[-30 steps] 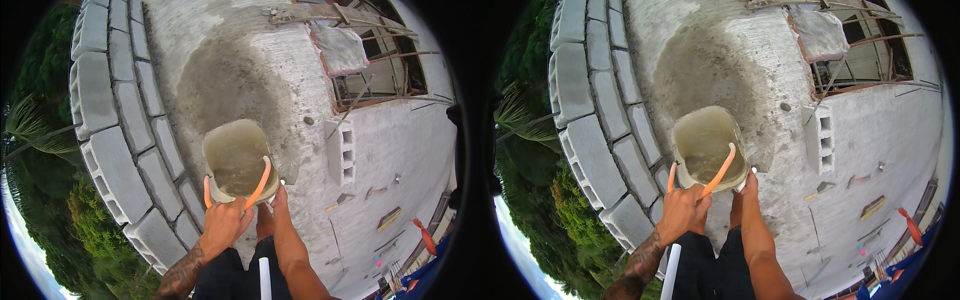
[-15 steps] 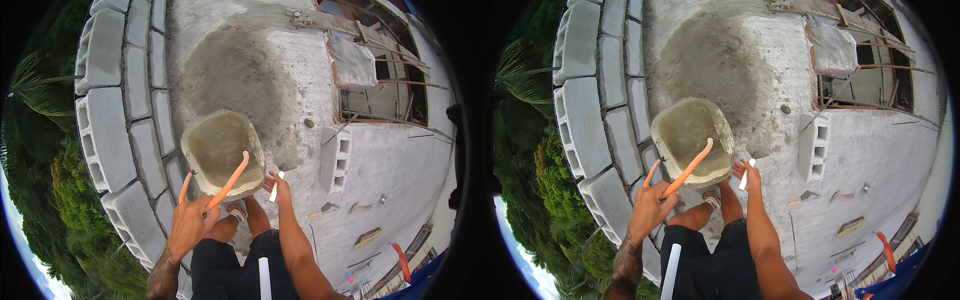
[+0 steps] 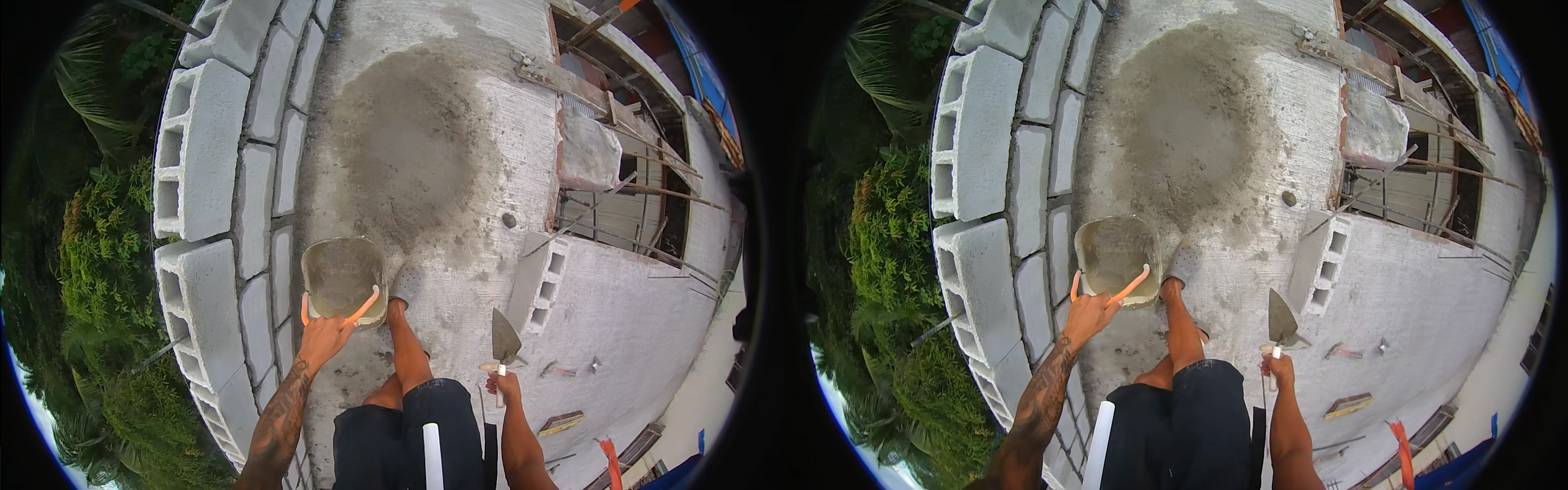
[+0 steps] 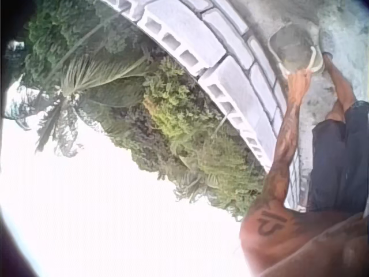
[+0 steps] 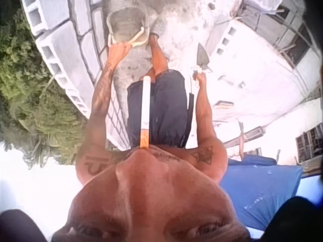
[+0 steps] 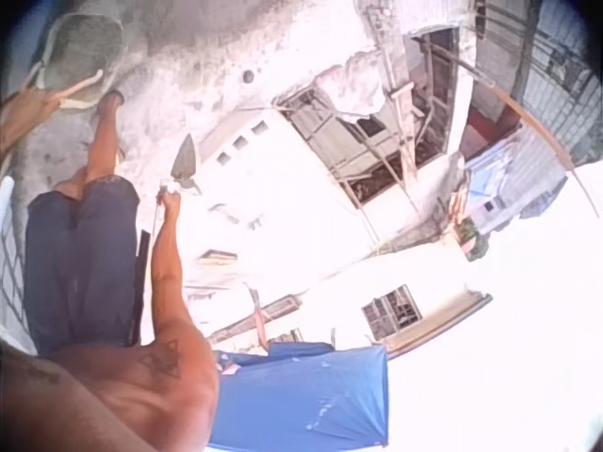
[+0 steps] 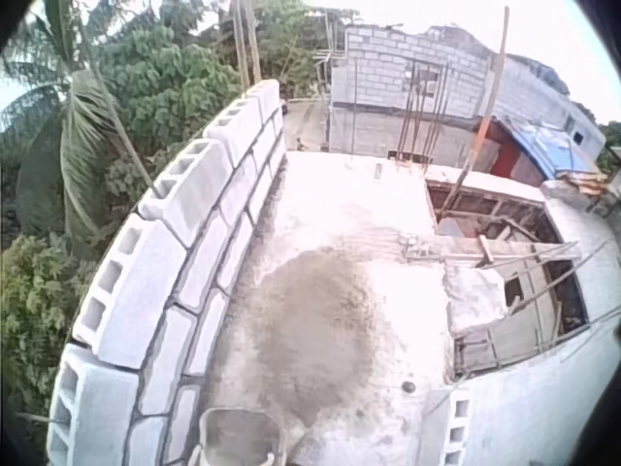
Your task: The person scoops wet cement with a trowel and applies it to the top of a partially built concrete block wall. They spread the mortar along the joints and continue adding cement to extend the wall section.
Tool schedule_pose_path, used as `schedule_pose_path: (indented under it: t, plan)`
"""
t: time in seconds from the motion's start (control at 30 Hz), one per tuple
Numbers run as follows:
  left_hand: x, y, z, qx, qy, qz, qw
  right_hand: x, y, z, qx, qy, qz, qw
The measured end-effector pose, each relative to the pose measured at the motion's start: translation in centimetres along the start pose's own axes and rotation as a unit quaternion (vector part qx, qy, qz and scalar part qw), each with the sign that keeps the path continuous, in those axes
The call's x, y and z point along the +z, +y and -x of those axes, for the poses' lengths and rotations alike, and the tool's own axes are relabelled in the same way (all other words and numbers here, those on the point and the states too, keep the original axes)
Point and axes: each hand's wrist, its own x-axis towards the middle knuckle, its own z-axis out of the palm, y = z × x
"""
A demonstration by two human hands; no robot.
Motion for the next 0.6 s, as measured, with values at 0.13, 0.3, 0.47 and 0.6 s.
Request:
schedule_pose_path:
  t: [0.13, 0.3, 0.47, 0.6]
  plan:
    - [6.0, -6.1, 0.9, 0.004, -0.008, -0.017, 1.0, -1.9, 1.0, 0.4, 0.025, 0.006, 0.026, 0.999]
    - [11.0, -11.3, 5.2, -0.091, -0.059, -0.032, 0.994, -2.4, -1.4, -1.7, -0.074, 0.048, 0.106, 0.99]
    - [14.9, -12.7, 10.2, -0.146, -0.068, 0.002, 0.987, 0.0, -6.7, -5.9, -0.15, 0.106, 0.214, 0.959]
    - [16.5, -13.4, 13.2, -0.127, 0.0, 0.056, 0.99, 4.2, -12.6, -9.1, -0.125, 0.075, 0.363, 0.92]
